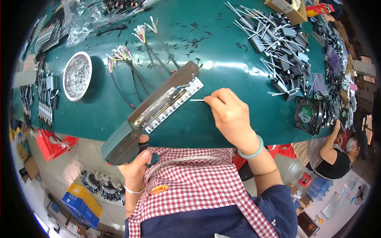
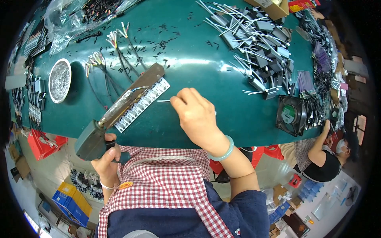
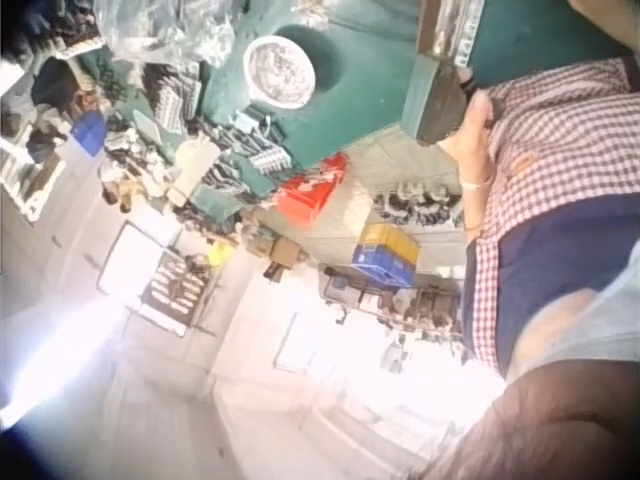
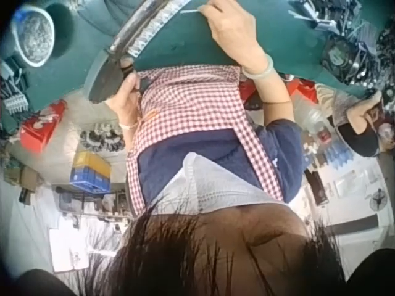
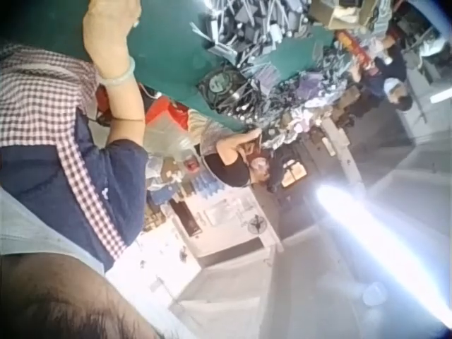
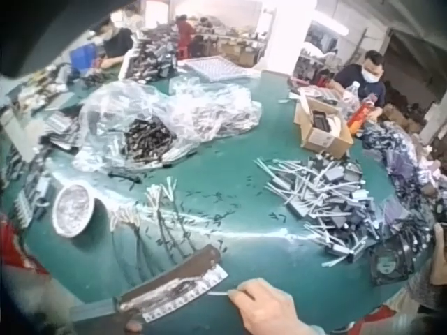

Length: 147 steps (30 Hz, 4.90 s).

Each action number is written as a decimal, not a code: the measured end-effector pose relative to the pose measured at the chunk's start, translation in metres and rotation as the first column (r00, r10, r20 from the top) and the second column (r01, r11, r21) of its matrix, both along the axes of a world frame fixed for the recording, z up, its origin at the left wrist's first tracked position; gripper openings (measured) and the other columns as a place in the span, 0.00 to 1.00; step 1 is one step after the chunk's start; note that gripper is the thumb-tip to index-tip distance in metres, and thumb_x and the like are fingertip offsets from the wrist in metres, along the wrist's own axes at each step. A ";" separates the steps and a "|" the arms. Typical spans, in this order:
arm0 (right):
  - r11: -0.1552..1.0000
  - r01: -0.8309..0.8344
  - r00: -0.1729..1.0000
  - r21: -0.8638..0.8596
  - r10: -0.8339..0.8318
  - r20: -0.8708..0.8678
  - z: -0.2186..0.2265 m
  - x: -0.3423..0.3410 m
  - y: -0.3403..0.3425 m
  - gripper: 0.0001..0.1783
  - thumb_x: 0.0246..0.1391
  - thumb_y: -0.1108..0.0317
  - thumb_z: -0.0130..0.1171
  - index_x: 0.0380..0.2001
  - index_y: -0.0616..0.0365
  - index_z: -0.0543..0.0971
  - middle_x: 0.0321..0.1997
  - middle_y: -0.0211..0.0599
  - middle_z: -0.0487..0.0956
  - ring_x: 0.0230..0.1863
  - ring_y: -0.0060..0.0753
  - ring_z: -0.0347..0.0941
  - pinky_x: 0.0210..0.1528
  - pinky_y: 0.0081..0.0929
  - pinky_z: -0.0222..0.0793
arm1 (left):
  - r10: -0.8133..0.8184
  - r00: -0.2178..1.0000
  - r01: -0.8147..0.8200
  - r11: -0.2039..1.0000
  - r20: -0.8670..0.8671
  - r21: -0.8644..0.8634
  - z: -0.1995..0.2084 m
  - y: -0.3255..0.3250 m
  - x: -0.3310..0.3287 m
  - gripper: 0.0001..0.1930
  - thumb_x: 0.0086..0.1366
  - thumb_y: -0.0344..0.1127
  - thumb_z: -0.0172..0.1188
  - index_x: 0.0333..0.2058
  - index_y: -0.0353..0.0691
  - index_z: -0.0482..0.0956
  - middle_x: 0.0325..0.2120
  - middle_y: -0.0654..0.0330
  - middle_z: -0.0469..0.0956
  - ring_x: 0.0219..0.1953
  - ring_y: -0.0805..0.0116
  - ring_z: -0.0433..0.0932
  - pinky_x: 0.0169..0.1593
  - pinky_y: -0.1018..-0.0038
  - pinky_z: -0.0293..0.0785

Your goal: The person solders wires onto circuit boards using a soldering gun, positioning wires against the boards by hand and applying the tip to secure the connections.

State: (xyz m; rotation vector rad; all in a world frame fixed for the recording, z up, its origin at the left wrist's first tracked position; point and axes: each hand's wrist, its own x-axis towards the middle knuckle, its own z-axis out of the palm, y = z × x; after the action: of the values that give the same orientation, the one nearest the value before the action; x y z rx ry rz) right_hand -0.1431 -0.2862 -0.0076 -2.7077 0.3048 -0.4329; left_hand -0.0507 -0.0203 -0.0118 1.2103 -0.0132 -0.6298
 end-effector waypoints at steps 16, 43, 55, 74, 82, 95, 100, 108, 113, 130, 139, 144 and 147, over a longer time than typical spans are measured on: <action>0.961 0.262 0.965 -0.084 -0.259 0.037 -0.007 -0.007 -0.084 0.10 0.49 0.82 0.59 0.35 0.58 0.79 0.33 0.39 0.72 0.36 0.43 0.73 0.37 0.36 0.71 | 0.041 0.997 -0.043 0.998 0.059 0.037 -0.004 -0.006 0.007 0.27 0.51 0.23 0.68 0.52 0.29 0.71 0.41 0.45 0.78 0.22 0.70 0.74 0.22 0.77 0.69; 0.923 -0.186 0.980 -0.337 0.199 0.004 -0.009 0.351 -0.070 0.30 0.42 0.76 0.65 0.52 0.43 0.78 0.53 0.51 0.76 0.50 0.52 0.76 0.48 0.43 0.76 | 0.412 0.897 -0.420 0.907 0.159 0.015 0.015 0.028 0.029 0.24 0.52 0.23 0.64 0.50 0.30 0.72 0.42 0.47 0.78 0.20 0.69 0.72 0.21 0.76 0.67; 0.975 -0.191 0.961 -0.114 0.209 0.183 -0.024 0.199 -0.092 0.29 0.48 0.77 0.61 0.56 0.45 0.77 0.60 0.50 0.75 0.53 0.56 0.74 0.53 0.44 0.73 | 0.347 0.929 -0.349 0.937 0.128 -0.012 0.008 0.021 0.034 0.23 0.52 0.25 0.66 0.49 0.29 0.73 0.42 0.47 0.78 0.21 0.70 0.72 0.22 0.78 0.67; 0.514 0.070 0.997 0.855 -0.066 -0.041 0.002 0.043 -0.082 0.27 0.63 0.81 0.50 0.65 0.53 0.69 0.67 0.44 0.65 0.46 0.31 0.80 0.49 0.25 0.78 | 0.235 0.967 -0.235 0.972 0.101 -0.013 0.005 0.013 0.012 0.26 0.53 0.23 0.65 0.53 0.32 0.71 0.44 0.49 0.77 0.22 0.70 0.71 0.24 0.77 0.68; 0.795 0.175 0.954 0.580 -0.284 0.101 0.012 -0.008 -0.079 0.19 0.61 0.85 0.49 0.52 0.59 0.79 0.60 0.50 0.74 0.47 0.38 0.83 0.42 0.25 0.81 | 0.165 0.968 -0.168 0.986 0.187 -0.003 0.002 0.008 0.013 0.24 0.54 0.24 0.63 0.51 0.30 0.71 0.44 0.47 0.77 0.22 0.71 0.70 0.25 0.78 0.65; 0.905 0.425 0.903 0.025 -0.426 0.053 -0.017 0.009 -0.118 0.06 0.51 0.73 0.64 0.34 0.59 0.81 0.33 0.41 0.78 0.39 0.48 0.76 0.41 0.42 0.72 | 0.108 0.972 -0.114 0.993 0.207 0.014 0.005 0.002 0.010 0.22 0.54 0.24 0.63 0.49 0.28 0.72 0.44 0.45 0.76 0.22 0.72 0.70 0.25 0.78 0.66; 0.909 0.416 0.881 0.022 -0.409 0.236 -0.011 0.006 -0.117 0.06 0.51 0.78 0.62 0.34 0.59 0.81 0.34 0.41 0.77 0.37 0.47 0.75 0.39 0.39 0.71 | 0.123 0.970 -0.130 0.991 0.209 0.018 0.006 0.002 0.005 0.23 0.54 0.24 0.63 0.50 0.28 0.72 0.44 0.46 0.77 0.22 0.71 0.71 0.25 0.77 0.66; 0.990 0.073 0.964 0.118 -0.100 0.248 0.009 -0.003 -0.021 0.13 0.42 0.83 0.65 0.34 0.59 0.82 0.29 0.34 0.74 0.28 0.35 0.74 0.26 0.30 0.71 | -0.004 0.983 -0.010 0.997 0.184 0.076 0.002 -0.001 -0.001 0.27 0.53 0.19 0.66 0.54 0.30 0.72 0.43 0.48 0.79 0.28 0.68 0.77 0.27 0.74 0.74; 0.991 0.063 0.962 0.122 -0.093 0.256 -0.022 0.004 -0.002 0.18 0.38 0.85 0.68 0.37 0.58 0.83 0.29 0.34 0.75 0.26 0.32 0.74 0.25 0.27 0.70 | -0.301 0.847 0.035 0.853 0.438 0.520 0.003 0.001 -0.006 0.15 0.53 0.24 0.69 0.42 0.31 0.82 0.37 0.52 0.83 0.32 0.63 0.83 0.35 0.69 0.79; 0.998 0.041 0.967 0.055 -0.053 0.248 -0.026 0.001 -0.006 0.18 0.37 0.84 0.69 0.35 0.58 0.83 0.25 0.32 0.73 0.21 0.30 0.72 0.21 0.26 0.67 | 0.015 0.518 -0.614 0.703 0.855 0.359 0.034 0.027 0.028 0.08 0.49 0.21 0.63 0.31 0.29 0.78 0.29 0.52 0.77 0.29 0.62 0.76 0.34 0.74 0.73; 0.993 0.043 0.963 0.109 -0.070 0.259 -0.027 0.004 -0.009 0.15 0.39 0.82 0.69 0.34 0.59 0.83 0.25 0.32 0.73 0.21 0.29 0.72 0.21 0.25 0.67 | 0.141 0.542 -0.618 0.736 0.829 0.278 0.098 0.096 0.061 0.19 0.47 0.19 0.57 0.42 0.24 0.75 0.32 0.52 0.76 0.29 0.66 0.73 0.35 0.77 0.71; 0.991 0.035 0.958 0.126 -0.069 0.277 -0.029 0.005 -0.009 0.14 0.39 0.82 0.69 0.33 0.59 0.83 0.24 0.32 0.72 0.21 0.29 0.72 0.20 0.25 0.67 | 0.161 0.600 -0.594 0.746 0.784 0.301 0.105 0.106 0.054 0.20 0.46 0.19 0.56 0.42 0.23 0.75 0.32 0.52 0.76 0.27 0.69 0.71 0.32 0.79 0.69; 0.991 0.027 0.959 0.134 -0.063 0.277 -0.028 0.005 -0.009 0.15 0.38 0.82 0.69 0.34 0.59 0.83 0.24 0.32 0.72 0.21 0.29 0.72 0.20 0.25 0.66 | 0.174 0.632 -0.576 0.757 0.755 0.308 0.105 0.106 0.052 0.21 0.46 0.19 0.56 0.43 0.23 0.74 0.32 0.52 0.76 0.25 0.71 0.70 0.30 0.80 0.68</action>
State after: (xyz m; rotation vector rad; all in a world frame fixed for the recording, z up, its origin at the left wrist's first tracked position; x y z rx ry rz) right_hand -0.1376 -0.2953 -0.0354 -2.4762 0.3034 -0.7742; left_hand 0.0013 0.0859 0.0936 1.8765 -0.2132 0.2883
